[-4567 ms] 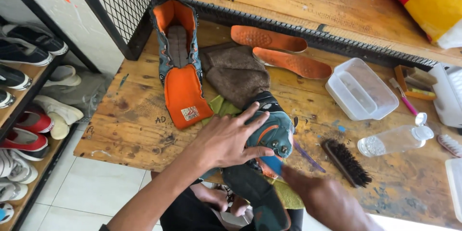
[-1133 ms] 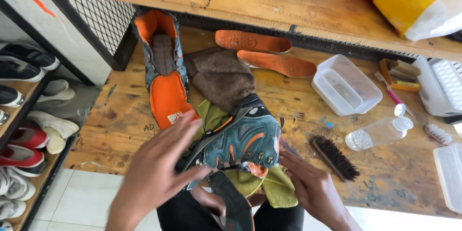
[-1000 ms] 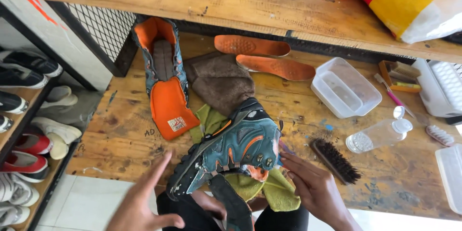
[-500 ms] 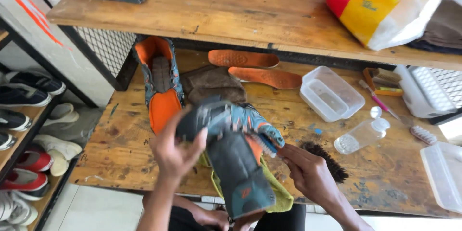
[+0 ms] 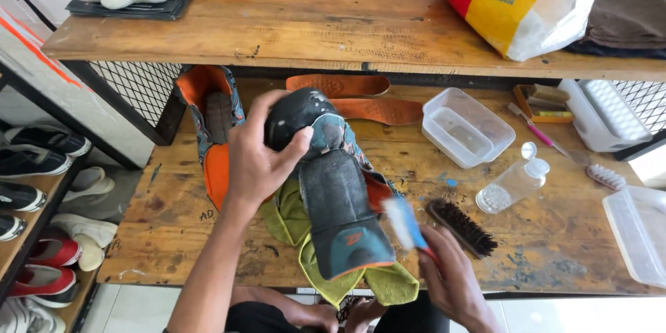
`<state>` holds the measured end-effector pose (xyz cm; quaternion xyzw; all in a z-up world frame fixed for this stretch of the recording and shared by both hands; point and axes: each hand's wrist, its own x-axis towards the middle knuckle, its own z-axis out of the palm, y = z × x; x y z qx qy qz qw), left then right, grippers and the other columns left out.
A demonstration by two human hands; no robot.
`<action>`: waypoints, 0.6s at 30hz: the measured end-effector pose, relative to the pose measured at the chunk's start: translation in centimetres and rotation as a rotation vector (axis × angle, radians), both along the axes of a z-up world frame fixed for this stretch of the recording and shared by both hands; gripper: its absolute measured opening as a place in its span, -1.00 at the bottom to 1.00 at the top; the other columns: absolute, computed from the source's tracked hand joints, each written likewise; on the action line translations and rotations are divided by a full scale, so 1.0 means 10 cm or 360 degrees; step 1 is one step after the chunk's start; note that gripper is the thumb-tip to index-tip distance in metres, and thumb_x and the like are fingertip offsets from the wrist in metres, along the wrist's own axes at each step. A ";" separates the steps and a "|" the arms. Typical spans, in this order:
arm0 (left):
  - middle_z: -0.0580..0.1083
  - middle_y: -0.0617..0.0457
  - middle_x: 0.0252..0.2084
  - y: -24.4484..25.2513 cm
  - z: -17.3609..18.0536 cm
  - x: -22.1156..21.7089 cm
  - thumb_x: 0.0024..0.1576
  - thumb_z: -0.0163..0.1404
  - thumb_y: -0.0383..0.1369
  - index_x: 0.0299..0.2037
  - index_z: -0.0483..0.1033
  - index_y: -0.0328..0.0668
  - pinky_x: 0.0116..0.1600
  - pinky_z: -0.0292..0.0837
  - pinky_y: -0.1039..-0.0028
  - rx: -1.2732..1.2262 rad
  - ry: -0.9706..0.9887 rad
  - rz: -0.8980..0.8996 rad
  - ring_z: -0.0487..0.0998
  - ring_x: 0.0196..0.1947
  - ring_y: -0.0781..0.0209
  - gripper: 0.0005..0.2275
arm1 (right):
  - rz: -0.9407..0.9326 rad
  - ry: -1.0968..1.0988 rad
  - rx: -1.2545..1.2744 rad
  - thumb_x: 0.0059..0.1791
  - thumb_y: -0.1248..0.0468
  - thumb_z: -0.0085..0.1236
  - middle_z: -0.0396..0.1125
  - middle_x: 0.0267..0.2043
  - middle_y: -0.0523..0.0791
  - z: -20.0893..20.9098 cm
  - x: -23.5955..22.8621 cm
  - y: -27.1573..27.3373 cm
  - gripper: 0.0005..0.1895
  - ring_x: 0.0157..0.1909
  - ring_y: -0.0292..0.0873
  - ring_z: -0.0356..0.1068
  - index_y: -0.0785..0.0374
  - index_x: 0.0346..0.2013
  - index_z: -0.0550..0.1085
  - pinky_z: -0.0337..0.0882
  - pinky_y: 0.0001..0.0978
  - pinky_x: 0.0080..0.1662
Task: The person cleans a pair of teal and orange rollerblade boots using a toothbrush and a cleaning solution. They scrub the exterior and interior of the boots, focusing on the straps and buckles, and occasionally dip the brush into a container of liquid.
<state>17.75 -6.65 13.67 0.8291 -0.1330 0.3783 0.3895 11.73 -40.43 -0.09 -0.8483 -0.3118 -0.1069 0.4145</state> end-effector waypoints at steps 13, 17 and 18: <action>0.11 -0.21 0.46 -0.10 -0.35 0.02 0.32 -0.15 0.04 0.50 -0.04 -0.06 0.49 0.19 0.08 -0.0254 -0.0012 -0.0161 0.16 0.49 -0.11 -0.37 | -0.0840 0.0682 0.0341 -0.19 0.19 0.31 0.47 -0.40 -0.06 -0.17 0.65 0.88 -0.64 -0.54 -0.16 0.33 0.23 -0.27 0.34 0.37 -0.25 -0.52; -0.41 -0.10 0.65 -0.17 -0.67 -0.33 -0.20 -0.44 -0.76 0.54 -0.55 -0.06 0.70 -0.27 0.09 -0.0855 -0.0008 -0.0906 -0.39 0.68 -0.03 -0.02 | -0.0756 0.0483 0.0504 -0.12 0.31 0.19 0.56 -0.24 0.08 -0.25 0.68 0.87 -0.67 -0.55 -0.07 0.46 0.26 -0.23 0.22 0.44 -0.21 -0.56; -0.41 -0.10 0.65 -0.21 -0.85 -0.44 -0.20 -0.44 -0.76 0.54 -0.55 -0.06 0.70 -0.27 0.09 -0.0857 -0.0011 -0.0909 -0.39 0.68 -0.03 -0.02 | -0.0758 0.0479 0.0502 -0.12 0.31 0.19 0.56 -0.24 0.08 -0.31 0.71 0.85 -0.67 -0.55 -0.07 0.46 0.26 -0.23 0.22 0.44 -0.21 -0.56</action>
